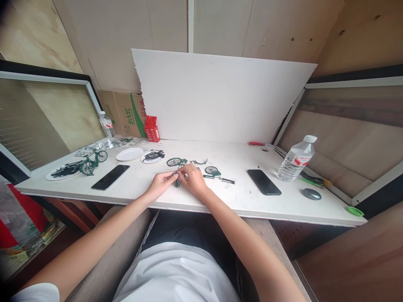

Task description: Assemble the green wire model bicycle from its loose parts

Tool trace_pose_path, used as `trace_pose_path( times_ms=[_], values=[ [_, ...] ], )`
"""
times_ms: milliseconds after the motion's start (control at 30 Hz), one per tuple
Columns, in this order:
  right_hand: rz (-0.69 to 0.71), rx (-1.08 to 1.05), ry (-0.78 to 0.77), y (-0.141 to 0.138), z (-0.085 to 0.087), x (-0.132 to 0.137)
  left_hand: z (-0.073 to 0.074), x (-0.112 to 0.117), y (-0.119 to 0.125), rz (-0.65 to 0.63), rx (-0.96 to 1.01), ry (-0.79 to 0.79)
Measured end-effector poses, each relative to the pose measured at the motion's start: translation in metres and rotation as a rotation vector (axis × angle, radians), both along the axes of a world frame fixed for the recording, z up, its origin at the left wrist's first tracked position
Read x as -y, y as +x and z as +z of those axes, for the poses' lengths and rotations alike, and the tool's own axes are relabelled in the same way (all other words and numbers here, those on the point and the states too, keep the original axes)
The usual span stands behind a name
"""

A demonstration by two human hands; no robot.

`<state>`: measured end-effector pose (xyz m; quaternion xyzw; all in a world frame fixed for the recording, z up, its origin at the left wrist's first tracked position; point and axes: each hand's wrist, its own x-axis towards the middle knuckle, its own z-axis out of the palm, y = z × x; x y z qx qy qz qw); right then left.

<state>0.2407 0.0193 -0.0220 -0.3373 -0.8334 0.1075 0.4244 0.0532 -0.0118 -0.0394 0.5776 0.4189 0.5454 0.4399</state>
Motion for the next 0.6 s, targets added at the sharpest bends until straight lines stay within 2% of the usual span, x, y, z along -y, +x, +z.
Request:
trace_pose_path(
  times_ms=[100,200,333,400,467,600],
  values=[
    [0.010,-0.027,-0.018,0.000,0.004,0.003,0.001,0.000,0.000,-0.020,0.005,-0.012],
    [-0.049,-0.085,-0.051,0.006,0.013,-0.001,0.002,0.001,-0.002,0.001,0.018,-0.050],
    [-0.192,-0.065,-0.066,0.036,0.022,-0.024,0.003,0.002,-0.003,0.019,0.047,-0.083],
    [-0.249,0.035,-0.085,0.056,0.021,-0.037,0.003,0.002,-0.004,0.021,0.054,-0.092],
    [-0.239,0.134,-0.098,0.073,0.016,-0.047,0.003,0.002,-0.004,0.028,0.057,-0.090],
    [-0.160,0.221,-0.158,0.080,0.003,-0.054,0.004,0.003,-0.003,0.043,0.033,-0.074]
  ],
)
